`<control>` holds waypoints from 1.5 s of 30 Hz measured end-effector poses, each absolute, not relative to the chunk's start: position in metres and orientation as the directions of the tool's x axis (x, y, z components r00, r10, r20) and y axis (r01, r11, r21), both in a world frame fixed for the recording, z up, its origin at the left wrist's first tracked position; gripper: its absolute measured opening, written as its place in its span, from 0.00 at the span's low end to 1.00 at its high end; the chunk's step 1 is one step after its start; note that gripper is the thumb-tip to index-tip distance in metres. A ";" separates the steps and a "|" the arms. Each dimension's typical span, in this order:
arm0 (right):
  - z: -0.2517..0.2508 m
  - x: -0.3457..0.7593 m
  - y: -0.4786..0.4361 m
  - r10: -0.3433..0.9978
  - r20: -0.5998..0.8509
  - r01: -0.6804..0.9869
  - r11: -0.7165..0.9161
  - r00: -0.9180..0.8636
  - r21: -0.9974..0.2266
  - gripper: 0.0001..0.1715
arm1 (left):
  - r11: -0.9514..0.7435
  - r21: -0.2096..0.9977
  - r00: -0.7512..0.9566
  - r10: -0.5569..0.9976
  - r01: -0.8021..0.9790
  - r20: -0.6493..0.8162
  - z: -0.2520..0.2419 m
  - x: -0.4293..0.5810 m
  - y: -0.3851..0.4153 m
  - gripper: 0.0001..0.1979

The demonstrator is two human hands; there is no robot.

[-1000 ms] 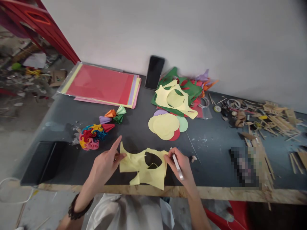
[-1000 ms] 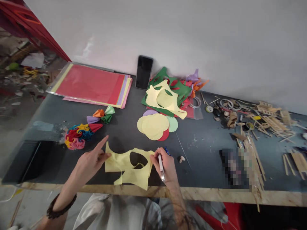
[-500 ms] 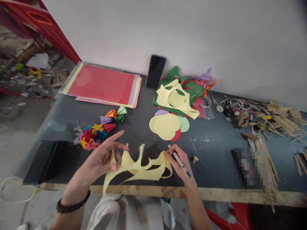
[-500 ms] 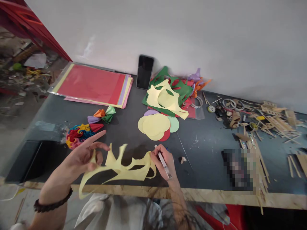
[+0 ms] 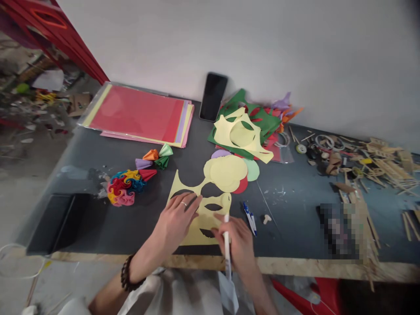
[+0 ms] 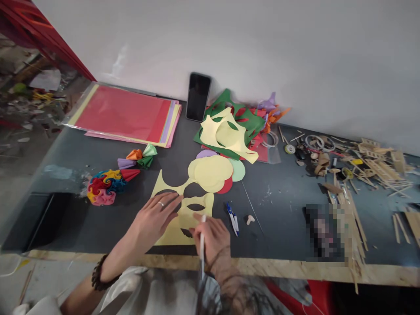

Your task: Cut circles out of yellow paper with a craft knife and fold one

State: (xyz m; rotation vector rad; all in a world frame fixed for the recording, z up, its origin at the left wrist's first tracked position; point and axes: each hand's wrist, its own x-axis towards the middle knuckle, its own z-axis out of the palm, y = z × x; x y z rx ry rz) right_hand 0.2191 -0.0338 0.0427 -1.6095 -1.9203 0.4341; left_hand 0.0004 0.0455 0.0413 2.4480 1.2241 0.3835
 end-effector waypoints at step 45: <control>0.104 0.304 0.064 0.726 0.491 0.714 0.000 0.481 -0.700 0.18 | 0.052 0.852 0.120 0.984 0.521 -0.134 0.043 -0.049 0.015 0.18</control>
